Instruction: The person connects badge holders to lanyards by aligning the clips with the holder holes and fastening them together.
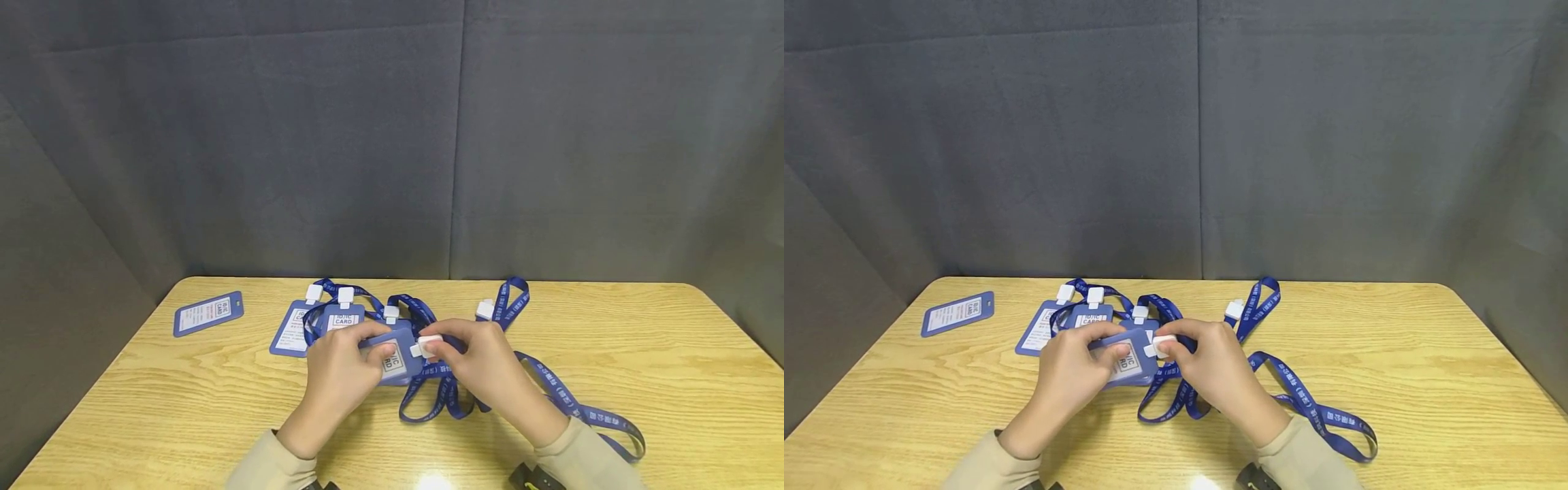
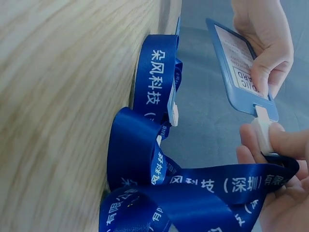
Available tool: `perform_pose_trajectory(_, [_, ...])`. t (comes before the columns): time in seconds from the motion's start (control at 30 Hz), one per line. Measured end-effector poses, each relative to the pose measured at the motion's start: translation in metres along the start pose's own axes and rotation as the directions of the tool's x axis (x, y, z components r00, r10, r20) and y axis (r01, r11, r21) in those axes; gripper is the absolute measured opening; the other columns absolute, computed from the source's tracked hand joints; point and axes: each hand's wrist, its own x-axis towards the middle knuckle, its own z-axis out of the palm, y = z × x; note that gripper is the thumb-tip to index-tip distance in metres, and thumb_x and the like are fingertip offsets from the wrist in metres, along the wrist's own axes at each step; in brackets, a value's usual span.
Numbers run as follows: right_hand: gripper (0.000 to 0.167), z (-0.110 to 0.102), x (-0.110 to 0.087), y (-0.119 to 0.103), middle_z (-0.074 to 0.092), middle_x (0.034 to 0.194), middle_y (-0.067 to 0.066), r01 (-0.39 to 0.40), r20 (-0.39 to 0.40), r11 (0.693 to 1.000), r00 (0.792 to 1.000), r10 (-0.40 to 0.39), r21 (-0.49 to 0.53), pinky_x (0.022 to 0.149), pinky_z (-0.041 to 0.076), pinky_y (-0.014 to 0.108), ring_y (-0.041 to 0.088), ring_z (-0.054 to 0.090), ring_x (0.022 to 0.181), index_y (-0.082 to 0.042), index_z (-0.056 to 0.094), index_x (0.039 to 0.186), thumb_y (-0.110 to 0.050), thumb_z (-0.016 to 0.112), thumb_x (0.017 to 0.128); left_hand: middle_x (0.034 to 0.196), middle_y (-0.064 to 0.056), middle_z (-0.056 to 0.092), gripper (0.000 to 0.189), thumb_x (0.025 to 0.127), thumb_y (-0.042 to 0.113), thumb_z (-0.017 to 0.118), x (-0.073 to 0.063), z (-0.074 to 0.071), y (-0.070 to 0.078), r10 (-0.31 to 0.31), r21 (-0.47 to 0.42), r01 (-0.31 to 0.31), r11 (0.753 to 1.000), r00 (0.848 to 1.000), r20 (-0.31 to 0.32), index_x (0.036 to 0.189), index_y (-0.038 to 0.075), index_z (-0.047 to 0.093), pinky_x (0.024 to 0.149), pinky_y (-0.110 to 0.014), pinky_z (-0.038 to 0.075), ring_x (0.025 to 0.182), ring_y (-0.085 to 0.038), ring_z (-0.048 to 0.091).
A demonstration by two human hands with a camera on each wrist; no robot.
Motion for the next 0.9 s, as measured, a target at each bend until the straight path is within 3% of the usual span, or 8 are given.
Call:
perform_pose_trajectory(0.13, [0.012, 0.0006, -0.0001, -0.0005, 0.074, 0.085, 0.002, 0.006, -0.008, 1.0, 1.0, -0.006, 0.012, 0.061, 0.052, 0.025, 0.005, 0.067, 0.069, -0.007, 0.077, 0.099, -0.006, 0.076, 0.087, 0.082, 0.004, 0.075, 0.014, 0.081, 0.017, 0.081, -0.0008, 0.001, 0.0007, -0.015, -0.005, 0.015, 1.0, 1.0, -0.01, 0.094, 0.019, 0.079, 0.061, -0.036, 0.044, 0.058, -0.009, 0.059])
perform_pose_trajectory(0.33, [0.012, 0.0024, -0.0002, -0.0007, 0.074, 0.087, 0.003, 0.015, -0.01, 1.0, 1.0, -0.015, -0.004, 0.057, 0.048, 0.025, 0.007, 0.06, 0.063, -0.008, 0.077, 0.098, -0.006, 0.076, 0.087, 0.08, 0.002, 0.074, 0.015, 0.081, 0.018, 0.08, -0.0023, 0.0023, 0.0008, -0.026, -0.014, 0.026, 1.0, 1.0, -0.009, 0.096, 0.017, 0.078, 0.058, -0.032, 0.04, 0.044, -0.004, 0.037])
perform_pose_trajectory(0.43, [0.012, 0.0016, 0.0, -0.0006, 0.075, 0.088, 0.003, 0.004, 0.002, 1.0, 1.0, -0.004, -0.012, 0.058, 0.049, 0.025, 0.007, 0.06, 0.063, -0.008, 0.077, 0.099, -0.008, 0.076, 0.087, 0.082, 0.001, 0.075, 0.015, 0.081, 0.018, 0.081, -0.0028, 0.0036, 0.0007, -0.029, -0.017, 0.029, 0.999, 0.999, -0.012, 0.096, 0.017, 0.078, 0.057, -0.032, 0.04, 0.045, -0.004, 0.039])
perform_pose_trajectory(0.57, [0.013, -0.002, 0.0008, -0.0006, 0.074, 0.087, 0.002, -0.011, 0.044, 1.0, 0.999, 0.012, -0.021, 0.062, 0.049, 0.026, 0.01, 0.063, 0.065, -0.008, 0.076, 0.101, -0.009, 0.074, 0.089, 0.085, 0.0, 0.075, 0.014, 0.082, 0.019, 0.081, -0.0033, 0.0055, 0.0017, -0.041, -0.016, 0.041, 0.999, 0.999, 0.004, 0.096, 0.017, 0.078, 0.057, -0.033, 0.042, 0.057, -0.012, 0.059])
perform_pose_trajectory(0.7, [0.012, -0.0054, 0.002, 0.0001, 0.073, 0.081, -0.001, -0.019, 0.069, 0.999, 0.997, 0.02, -0.027, 0.063, 0.049, 0.028, 0.013, 0.064, 0.068, -0.006, 0.075, 0.101, -0.008, 0.073, 0.09, 0.084, 0.0, 0.075, 0.015, 0.084, 0.023, 0.079, -0.0024, 0.0077, 0.0036, -0.03, 0.01, 0.03, 1.0, 0.999, 0.033, 0.098, 0.018, 0.077, 0.055, -0.031, 0.043, 0.067, -0.018, 0.066])
perform_pose_trajectory(0.77, [0.011, -0.0057, 0.0018, -0.0002, 0.071, 0.078, -0.004, -0.029, 0.074, 0.999, 0.997, 0.032, -0.039, 0.064, 0.048, 0.028, 0.011, 0.064, 0.068, -0.008, 0.074, 0.102, -0.009, 0.072, 0.091, 0.083, 0.0, 0.074, 0.015, 0.085, 0.024, 0.078, -0.0021, 0.008, 0.0041, -0.025, 0.019, 0.024, 1.0, 0.999, 0.048, 0.099, 0.018, 0.077, 0.053, -0.03, 0.041, 0.061, -0.015, 0.062])
perform_pose_trajectory(0.9, [0.012, -0.0033, 0.0003, -0.0026, 0.067, 0.075, -0.006, -0.048, 0.103, 0.996, 0.993, 0.055, -0.071, 0.054, 0.044, 0.026, 0.005, 0.05, 0.051, -0.01, 0.073, 0.106, -0.012, 0.068, 0.095, 0.075, 0.001, 0.071, 0.016, 0.087, 0.026, 0.077, -0.0019, 0.0074, 0.0028, -0.027, 0.028, 0.025, 0.999, 0.997, 0.075, 0.101, 0.017, 0.076, 0.05, -0.029, 0.038, 0.053, -0.009, 0.051])
